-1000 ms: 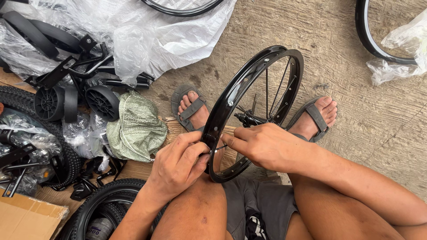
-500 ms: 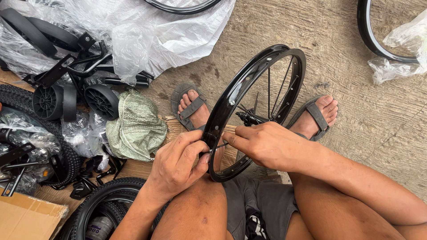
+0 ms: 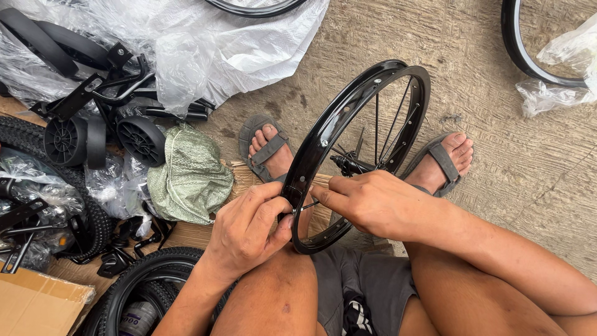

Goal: The person assembles a bicycle wheel by inserting spokes into the hub and rim, then securing them with nipples. They rotate the wheel to access different spoke holes and tighten each nipple by hand.

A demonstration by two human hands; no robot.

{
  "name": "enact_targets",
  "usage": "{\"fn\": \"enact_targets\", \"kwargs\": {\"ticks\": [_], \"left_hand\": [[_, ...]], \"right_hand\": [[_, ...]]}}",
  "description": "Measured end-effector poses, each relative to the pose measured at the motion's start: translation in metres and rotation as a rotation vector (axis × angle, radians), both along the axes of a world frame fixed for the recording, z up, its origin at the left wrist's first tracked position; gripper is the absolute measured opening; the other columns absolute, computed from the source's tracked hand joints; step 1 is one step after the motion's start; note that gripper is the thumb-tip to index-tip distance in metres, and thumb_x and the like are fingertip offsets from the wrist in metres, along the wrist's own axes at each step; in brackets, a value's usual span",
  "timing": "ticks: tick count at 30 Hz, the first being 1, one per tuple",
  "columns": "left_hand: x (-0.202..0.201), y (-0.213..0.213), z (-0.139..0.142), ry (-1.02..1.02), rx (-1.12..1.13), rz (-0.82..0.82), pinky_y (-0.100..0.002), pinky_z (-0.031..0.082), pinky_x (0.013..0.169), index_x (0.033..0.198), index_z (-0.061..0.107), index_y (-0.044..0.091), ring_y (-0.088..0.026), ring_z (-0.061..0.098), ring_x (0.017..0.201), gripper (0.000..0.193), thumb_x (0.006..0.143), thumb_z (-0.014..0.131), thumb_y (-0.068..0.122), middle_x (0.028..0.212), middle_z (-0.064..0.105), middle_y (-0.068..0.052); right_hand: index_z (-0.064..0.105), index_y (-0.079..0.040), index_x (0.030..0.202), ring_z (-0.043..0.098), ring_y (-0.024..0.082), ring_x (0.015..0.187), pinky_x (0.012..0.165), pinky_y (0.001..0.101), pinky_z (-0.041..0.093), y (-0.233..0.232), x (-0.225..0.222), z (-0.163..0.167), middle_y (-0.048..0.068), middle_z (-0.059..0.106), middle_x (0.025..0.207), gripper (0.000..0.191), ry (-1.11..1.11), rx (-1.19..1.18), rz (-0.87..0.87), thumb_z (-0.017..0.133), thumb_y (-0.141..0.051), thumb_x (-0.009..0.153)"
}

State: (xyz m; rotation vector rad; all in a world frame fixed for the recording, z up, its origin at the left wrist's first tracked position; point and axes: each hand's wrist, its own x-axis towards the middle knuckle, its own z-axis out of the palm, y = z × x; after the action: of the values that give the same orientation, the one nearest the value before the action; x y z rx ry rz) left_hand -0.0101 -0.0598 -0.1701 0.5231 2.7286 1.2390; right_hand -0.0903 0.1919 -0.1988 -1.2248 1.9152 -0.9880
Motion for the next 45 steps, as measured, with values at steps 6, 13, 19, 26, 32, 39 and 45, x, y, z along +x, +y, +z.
{"fn": "enact_targets", "kwargs": {"ticks": [6,13,19,26,32,39,45], "left_hand": [[0.000,0.001,0.002,-0.011,0.020,-0.004,-0.035,0.058,0.071,0.108,0.061,0.003,-0.024,0.069,0.087,0.029,0.085,0.078,0.007,0.110,0.064,-0.011],[0.005,0.000,-0.001,-0.058,0.090,0.002,-0.035,0.060,0.076,0.118,0.059,0.003,-0.026,0.072,0.094,0.034,0.090,0.077,0.007,0.119,0.066,-0.014],[0.011,0.003,-0.028,-0.380,0.577,0.266,-0.034,0.058,0.098,0.132,0.048,0.001,-0.022,0.070,0.112,0.031,0.101,0.053,0.000,0.125,0.065,-0.015],[0.013,0.007,-0.042,-0.435,0.436,0.238,-0.030,0.058,0.089,0.110,0.071,-0.001,-0.019,0.073,0.100,0.025,0.086,0.072,-0.006,0.107,0.073,-0.009],[0.017,0.011,-0.035,-0.443,0.504,0.207,-0.030,0.057,0.092,0.112,0.073,0.001,-0.020,0.073,0.103,0.026,0.086,0.073,-0.005,0.109,0.073,-0.009],[0.018,0.009,-0.035,-0.502,0.521,0.236,-0.030,0.057,0.091,0.113,0.074,0.001,-0.020,0.072,0.104,0.027,0.087,0.074,-0.004,0.110,0.073,-0.008],[0.021,0.008,-0.036,-0.485,0.549,0.210,-0.029,0.057,0.090,0.115,0.074,0.001,-0.017,0.071,0.105,0.029,0.087,0.073,-0.006,0.112,0.073,-0.008]], "right_hand": [[0.058,0.009,0.131,0.068,0.031,0.072,0.054,0.0421,0.054,0.002,0.001,0.000,0.014,0.059,0.086,0.059,-0.004,-0.016,0.000,0.065,-0.004,0.074],[0.059,0.007,0.130,0.068,0.032,0.071,0.055,0.0429,0.054,0.001,-0.001,0.001,0.014,0.059,0.083,0.055,-0.034,-0.018,-0.014,0.066,-0.004,0.076],[0.059,0.003,0.129,0.068,0.032,0.071,0.055,0.0433,0.054,0.003,-0.002,0.001,0.014,0.060,0.087,0.052,-0.063,-0.025,-0.025,0.066,-0.004,0.077],[0.056,0.004,0.132,0.067,0.033,0.072,0.055,0.0443,0.053,0.006,0.000,-0.005,0.015,0.060,0.089,0.060,-0.048,0.029,0.011,0.067,-0.005,0.074],[0.056,0.004,0.133,0.067,0.034,0.070,0.053,0.0451,0.052,0.005,0.007,-0.003,0.015,0.060,0.088,0.060,-0.037,0.059,0.006,0.067,-0.004,0.075],[0.056,0.003,0.133,0.067,0.034,0.068,0.051,0.0454,0.051,0.003,0.003,-0.002,0.015,0.061,0.087,0.059,-0.054,0.063,-0.008,0.066,-0.003,0.075],[0.057,0.003,0.130,0.066,0.034,0.069,0.053,0.0443,0.052,0.005,0.004,-0.004,0.014,0.059,0.085,0.051,-0.045,0.021,-0.021,0.067,-0.005,0.080]]}}
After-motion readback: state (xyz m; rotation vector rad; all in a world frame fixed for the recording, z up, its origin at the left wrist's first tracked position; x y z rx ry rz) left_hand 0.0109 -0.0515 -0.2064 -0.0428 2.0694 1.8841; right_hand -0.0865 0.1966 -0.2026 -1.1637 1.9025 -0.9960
